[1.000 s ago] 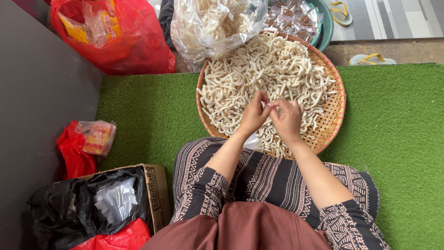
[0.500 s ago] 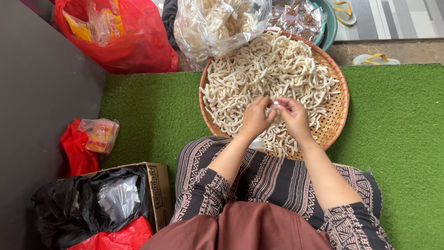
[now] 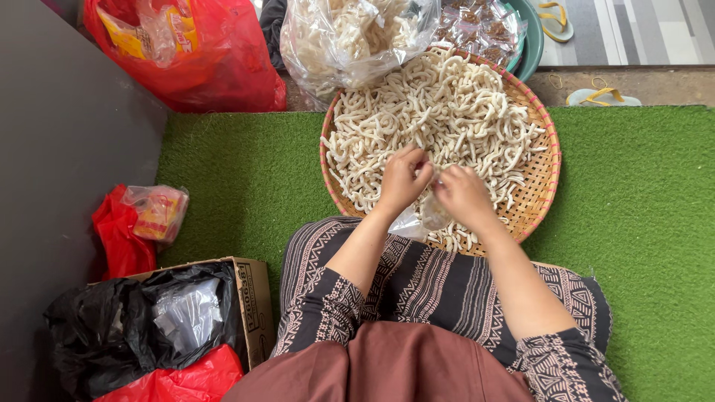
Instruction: The person sits on a green mat and repeatedly picks up white, worm-like food items from a woven basket, placing them into small clear plastic bags. The person then sets the filled bags aside.
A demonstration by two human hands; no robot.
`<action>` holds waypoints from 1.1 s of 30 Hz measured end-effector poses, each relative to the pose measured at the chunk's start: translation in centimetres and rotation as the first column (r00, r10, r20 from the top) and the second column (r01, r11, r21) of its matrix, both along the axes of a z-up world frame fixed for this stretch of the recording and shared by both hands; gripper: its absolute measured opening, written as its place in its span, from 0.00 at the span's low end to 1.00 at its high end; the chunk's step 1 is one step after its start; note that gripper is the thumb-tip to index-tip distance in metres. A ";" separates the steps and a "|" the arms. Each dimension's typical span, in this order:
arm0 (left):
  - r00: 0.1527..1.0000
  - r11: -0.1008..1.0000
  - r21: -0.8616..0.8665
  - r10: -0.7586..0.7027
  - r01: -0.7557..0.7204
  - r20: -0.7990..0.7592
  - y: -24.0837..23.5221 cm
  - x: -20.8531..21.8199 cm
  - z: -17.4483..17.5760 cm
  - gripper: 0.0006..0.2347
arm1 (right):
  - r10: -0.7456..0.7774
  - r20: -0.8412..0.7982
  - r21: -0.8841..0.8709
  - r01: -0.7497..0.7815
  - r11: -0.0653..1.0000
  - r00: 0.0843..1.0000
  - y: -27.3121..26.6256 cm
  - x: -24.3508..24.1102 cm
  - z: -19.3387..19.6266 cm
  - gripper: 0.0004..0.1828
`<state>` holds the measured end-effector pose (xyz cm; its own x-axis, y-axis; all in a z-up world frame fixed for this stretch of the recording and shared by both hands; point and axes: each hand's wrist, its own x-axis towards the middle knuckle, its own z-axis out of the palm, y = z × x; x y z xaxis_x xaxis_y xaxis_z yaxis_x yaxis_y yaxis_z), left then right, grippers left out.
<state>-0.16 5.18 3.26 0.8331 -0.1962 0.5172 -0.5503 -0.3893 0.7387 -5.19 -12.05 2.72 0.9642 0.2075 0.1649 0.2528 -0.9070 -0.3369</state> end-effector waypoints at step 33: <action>0.876 0.632 -0.761 -0.275 -0.145 -0.395 0.7 4.4 -3.1 0.03 | 0.131 -0.234 0.527 0.012 0.850 0.964 0.3 8.4 10.5 0.32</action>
